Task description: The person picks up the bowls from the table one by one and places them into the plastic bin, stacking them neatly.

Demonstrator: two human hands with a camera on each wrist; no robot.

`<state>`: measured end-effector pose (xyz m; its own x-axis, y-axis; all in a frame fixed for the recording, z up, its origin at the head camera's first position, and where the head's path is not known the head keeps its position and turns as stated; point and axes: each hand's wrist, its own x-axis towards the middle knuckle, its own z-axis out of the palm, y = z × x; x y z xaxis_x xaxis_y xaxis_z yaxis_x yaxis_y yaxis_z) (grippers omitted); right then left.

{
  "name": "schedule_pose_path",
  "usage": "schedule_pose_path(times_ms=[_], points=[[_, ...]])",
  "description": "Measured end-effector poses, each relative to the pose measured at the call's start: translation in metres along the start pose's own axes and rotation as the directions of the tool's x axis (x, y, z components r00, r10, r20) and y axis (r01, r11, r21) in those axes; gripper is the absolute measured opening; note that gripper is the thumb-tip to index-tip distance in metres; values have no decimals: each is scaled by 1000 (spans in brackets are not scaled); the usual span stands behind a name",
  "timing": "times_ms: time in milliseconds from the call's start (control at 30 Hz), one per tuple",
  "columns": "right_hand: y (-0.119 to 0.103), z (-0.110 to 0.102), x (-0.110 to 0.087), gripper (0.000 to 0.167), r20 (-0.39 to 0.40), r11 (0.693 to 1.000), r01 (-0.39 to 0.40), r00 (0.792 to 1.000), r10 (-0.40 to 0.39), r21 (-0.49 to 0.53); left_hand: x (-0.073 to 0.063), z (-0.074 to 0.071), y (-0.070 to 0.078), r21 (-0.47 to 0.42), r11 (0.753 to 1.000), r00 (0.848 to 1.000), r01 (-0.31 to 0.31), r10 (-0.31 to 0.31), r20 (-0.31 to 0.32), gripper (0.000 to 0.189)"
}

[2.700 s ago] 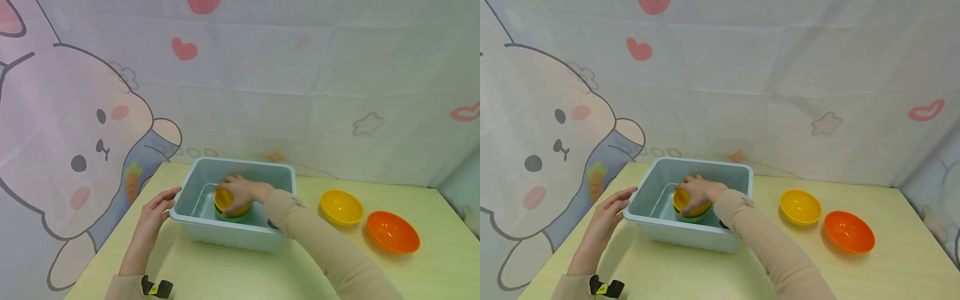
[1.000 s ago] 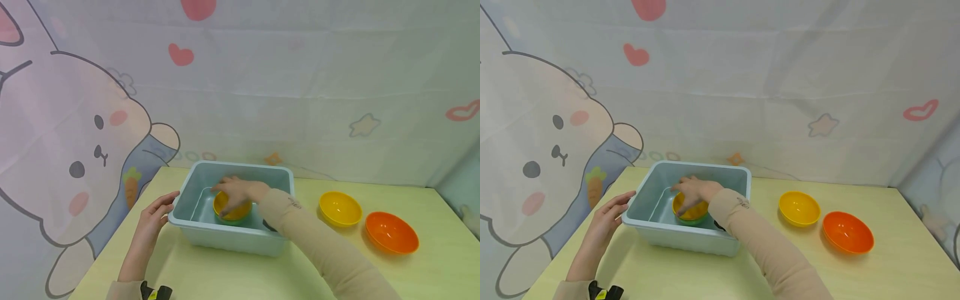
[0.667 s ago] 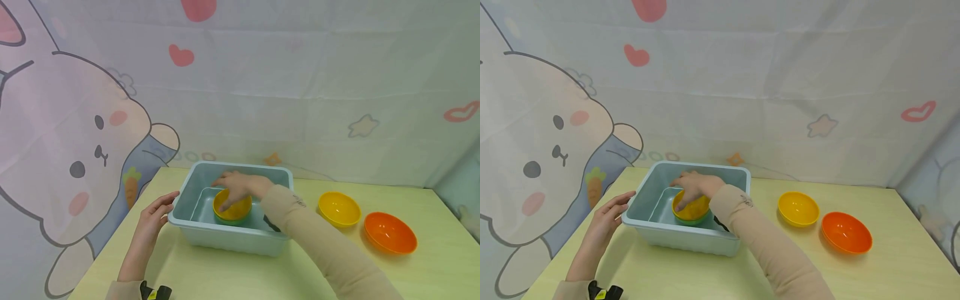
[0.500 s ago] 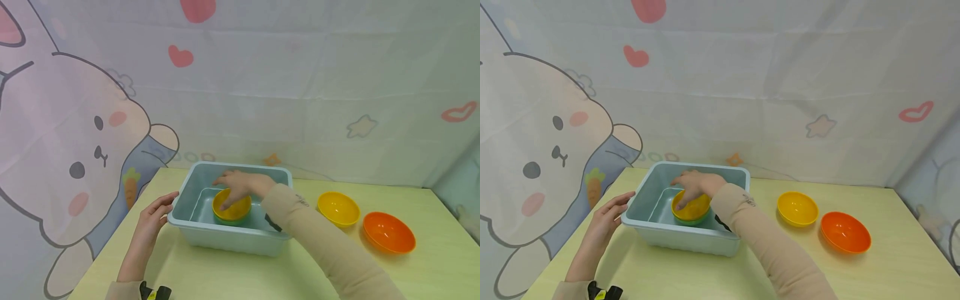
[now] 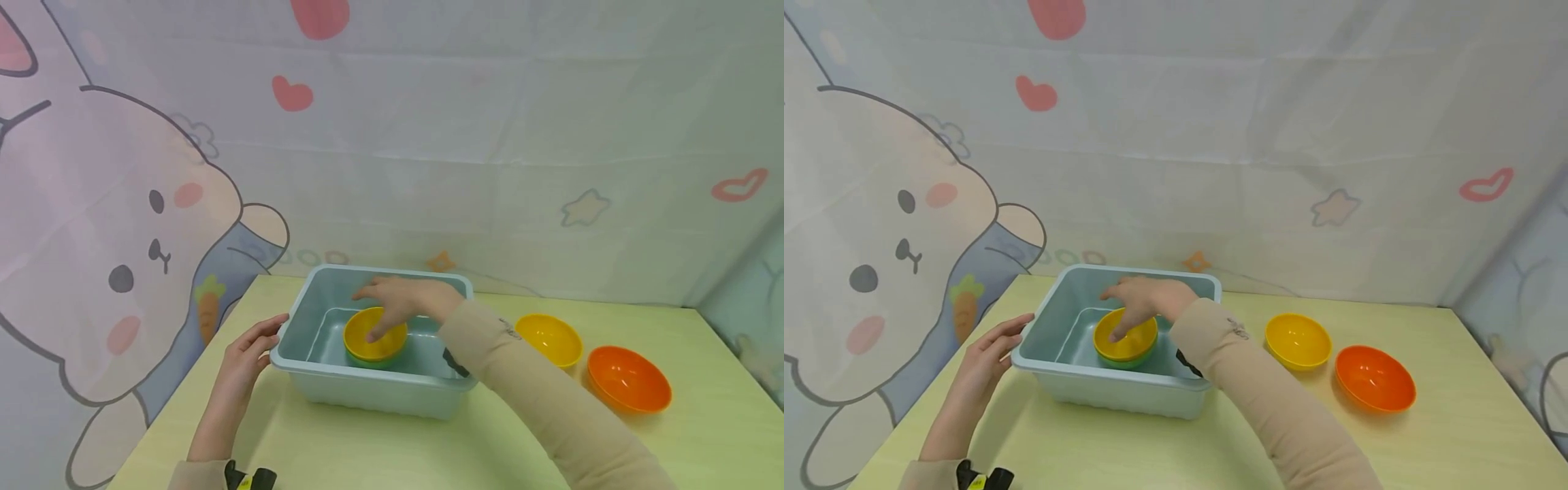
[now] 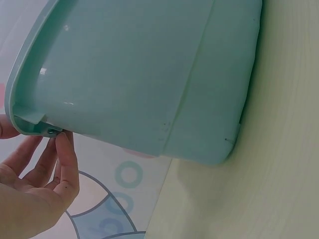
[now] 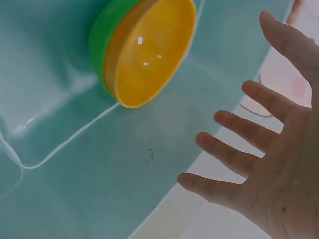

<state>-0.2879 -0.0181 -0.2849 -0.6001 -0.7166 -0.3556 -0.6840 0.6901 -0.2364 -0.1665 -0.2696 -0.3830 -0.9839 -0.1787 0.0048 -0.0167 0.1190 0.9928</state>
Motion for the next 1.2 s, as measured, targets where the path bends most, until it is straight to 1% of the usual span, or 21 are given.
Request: schedule_pose_path(times_ms=[200, 433, 667, 867, 1200], points=[[1, -6, -8, 76, 9, 1000, -19, 1000, 19, -9, 0, 1, 1, 2, 1000, 1000, -1, 1, -5, 42], [3, -10, -17, 76, 12, 998, -19, 1000, 20, -54, 0, 3, 1, -12, 1000, 1000, -20, 20, -3, 42], [8, -15, -27, 74, -10, 996, -22, 1000, 21, -85, 2, 5, 2, -17, 1000, 1000, -20, 20, -18, 42], [15, -18, -37, 74, -8, 997, -33, 999, 33, -70, 4, 8, 2, -22, 1000, 1000, -17, 17, -17, 42], [26, -20, -50, 73, -63, 998, 18, 998, -22, -61, 6, 13, 1, -26, 999, 1000, -23, 23, -22, 42]])
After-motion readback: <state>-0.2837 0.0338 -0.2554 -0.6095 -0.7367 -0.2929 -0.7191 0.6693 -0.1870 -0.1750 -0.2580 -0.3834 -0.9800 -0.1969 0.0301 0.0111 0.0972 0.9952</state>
